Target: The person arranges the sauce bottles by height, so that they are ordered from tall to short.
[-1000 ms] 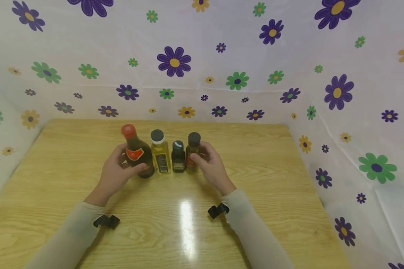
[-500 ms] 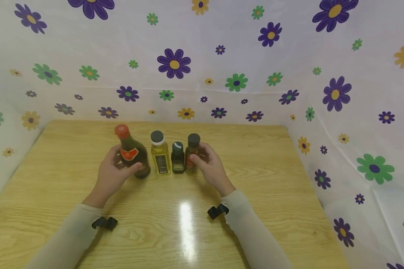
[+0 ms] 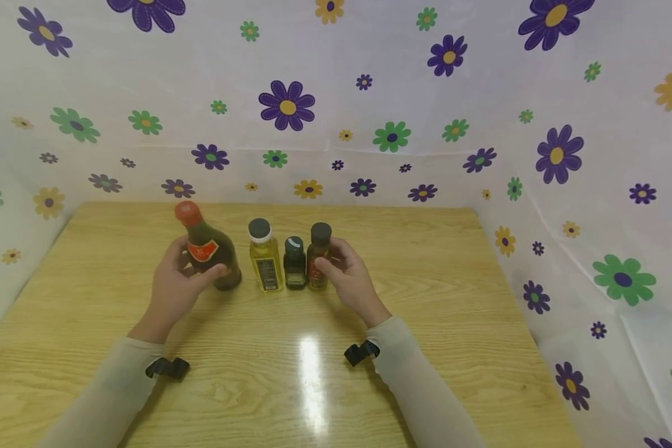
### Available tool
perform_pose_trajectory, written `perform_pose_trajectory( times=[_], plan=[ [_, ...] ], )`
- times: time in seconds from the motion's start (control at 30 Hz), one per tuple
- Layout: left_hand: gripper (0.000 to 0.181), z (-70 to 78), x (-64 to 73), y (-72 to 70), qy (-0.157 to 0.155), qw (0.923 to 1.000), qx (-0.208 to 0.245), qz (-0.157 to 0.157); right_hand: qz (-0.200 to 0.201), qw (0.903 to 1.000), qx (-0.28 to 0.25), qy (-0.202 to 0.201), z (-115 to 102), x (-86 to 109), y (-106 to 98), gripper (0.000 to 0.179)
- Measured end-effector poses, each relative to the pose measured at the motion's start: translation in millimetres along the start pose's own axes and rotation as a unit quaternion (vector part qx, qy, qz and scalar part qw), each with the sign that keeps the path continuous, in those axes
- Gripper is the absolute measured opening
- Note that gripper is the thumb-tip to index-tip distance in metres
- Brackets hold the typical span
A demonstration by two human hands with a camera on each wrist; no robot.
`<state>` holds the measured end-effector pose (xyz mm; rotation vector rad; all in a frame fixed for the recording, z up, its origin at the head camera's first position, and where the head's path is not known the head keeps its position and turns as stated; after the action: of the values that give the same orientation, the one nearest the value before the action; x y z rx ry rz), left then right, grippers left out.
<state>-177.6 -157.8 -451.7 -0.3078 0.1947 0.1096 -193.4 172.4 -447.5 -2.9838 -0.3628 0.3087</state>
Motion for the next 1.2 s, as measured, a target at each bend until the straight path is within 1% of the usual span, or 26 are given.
perform_pose_trajectory(
  times=[0.13, 0.37, 0.57, 0.73, 0.9, 1.0, 1.13, 1.2],
  plan=[
    [0.075, 2.2, -3.4, -2.0, 0.007, 1.0000, 0.000, 0.004, 0.000, 1.0000, -0.005, -0.004, 1.3, 0.0, -0.3, 0.040],
    [0.076, 6.7, -7.9, -5.8, -0.008, 0.9999, -0.007, 0.008, 0.000, 1.0000, -0.004, -0.002, 2.0, 0.6, -0.4, 0.040],
    [0.076, 7.5, -13.3, -8.4, -0.012, 0.9998, -0.010, 0.012, 0.001, 1.0000, -0.004, -0.005, 1.8, 1.3, -1.1, 0.040],
    [0.074, 8.6, -18.7, -10.4, -0.008, 0.9997, -0.014, 0.018, 0.002, 1.0000, -0.006, -0.003, 4.2, 2.4, -1.0, 0.040],
    [0.071, 13.1, -25.6, -10.9, -0.004, 0.9998, -0.013, 0.017, 0.004, 1.0000, -0.004, -0.005, 4.8, 4.3, -0.8, 0.040],
    [0.070, 16.0, -29.7, -10.9, 0.003, 0.9998, -0.014, 0.017, 0.004, 1.0000, -0.005, -0.006, 4.9, 5.2, -0.7, 0.040],
    [0.071, 17.9, -33.8, -11.4, 0.013, 0.9997, -0.016, 0.016, 0.003, 0.9999, -0.006, -0.008, 4.9, 4.8, -0.4, 0.041],
    [0.073, 18.7, -35.4, -11.9, 0.013, 0.9997, -0.015, 0.015, 0.003, 0.9999, -0.005, -0.010, 4.8, 4.3, -0.4, 0.041]
  ],
)
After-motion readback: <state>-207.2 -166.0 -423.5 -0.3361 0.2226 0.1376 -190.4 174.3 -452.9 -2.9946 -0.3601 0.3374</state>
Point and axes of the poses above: each hand's wrist, its own x-axis away from the middle knuckle, its own y-axis out of the palm, z = x × y, the point moved 4 cm from there along -x, towards the middle knuckle, and after that the axes turned 1 degree about z, right-handed, at the moved point
